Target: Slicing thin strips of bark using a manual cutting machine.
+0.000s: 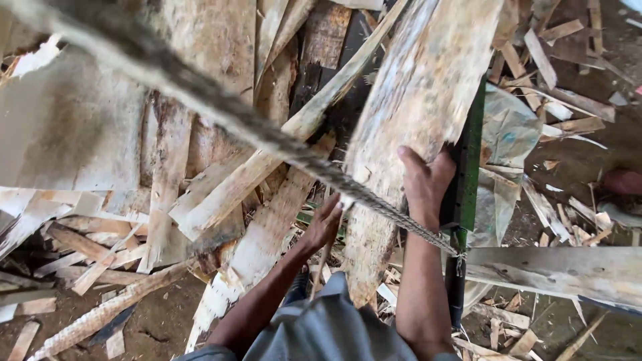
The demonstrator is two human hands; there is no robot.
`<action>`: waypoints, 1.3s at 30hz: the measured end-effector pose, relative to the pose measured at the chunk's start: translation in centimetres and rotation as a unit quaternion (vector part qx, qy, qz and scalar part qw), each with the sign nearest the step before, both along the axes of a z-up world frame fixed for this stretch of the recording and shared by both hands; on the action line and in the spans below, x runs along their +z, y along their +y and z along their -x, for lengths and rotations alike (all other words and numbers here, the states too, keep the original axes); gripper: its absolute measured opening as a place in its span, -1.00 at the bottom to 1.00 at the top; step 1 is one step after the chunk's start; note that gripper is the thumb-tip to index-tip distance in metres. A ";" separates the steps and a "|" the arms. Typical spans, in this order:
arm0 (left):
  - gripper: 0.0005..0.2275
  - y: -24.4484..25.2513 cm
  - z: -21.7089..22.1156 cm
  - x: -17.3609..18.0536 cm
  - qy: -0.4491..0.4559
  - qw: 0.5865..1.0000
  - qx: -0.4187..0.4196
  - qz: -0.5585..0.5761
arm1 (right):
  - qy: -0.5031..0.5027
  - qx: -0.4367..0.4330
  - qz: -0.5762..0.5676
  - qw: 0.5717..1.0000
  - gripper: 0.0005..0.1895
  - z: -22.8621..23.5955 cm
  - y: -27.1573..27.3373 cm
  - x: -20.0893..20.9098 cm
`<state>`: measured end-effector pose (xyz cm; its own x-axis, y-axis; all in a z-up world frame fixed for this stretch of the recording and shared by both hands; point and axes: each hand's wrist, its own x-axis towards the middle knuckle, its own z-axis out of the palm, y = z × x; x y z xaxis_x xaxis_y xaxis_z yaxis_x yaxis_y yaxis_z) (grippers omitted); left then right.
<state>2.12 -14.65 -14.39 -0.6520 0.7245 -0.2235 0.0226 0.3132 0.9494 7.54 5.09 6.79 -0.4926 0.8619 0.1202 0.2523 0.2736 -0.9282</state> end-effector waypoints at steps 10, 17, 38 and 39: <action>-0.36 6.5 0.7 4.7 -0.275 0.950 -0.032 -0.142 | -0.115 0.072 -0.308 0.942 -0.68 6.5 -2.3 5.4; -0.18 -5.8 8.8 -1.2 -0.355 0.764 0.004 -0.539 | 0.020 0.357 -0.185 0.915 -0.39 13.3 -6.0 -10.2; -0.76 -9.7 21.8 6.8 -0.467 0.824 0.144 -0.287 | -0.135 0.015 0.234 0.963 -0.54 1.6 -6.2 -26.9; -0.76 -9.7 21.7 7.3 -0.474 0.819 0.120 -0.301 | -0.138 0.005 0.211 0.968 -0.53 2.0 -6.6 -27.1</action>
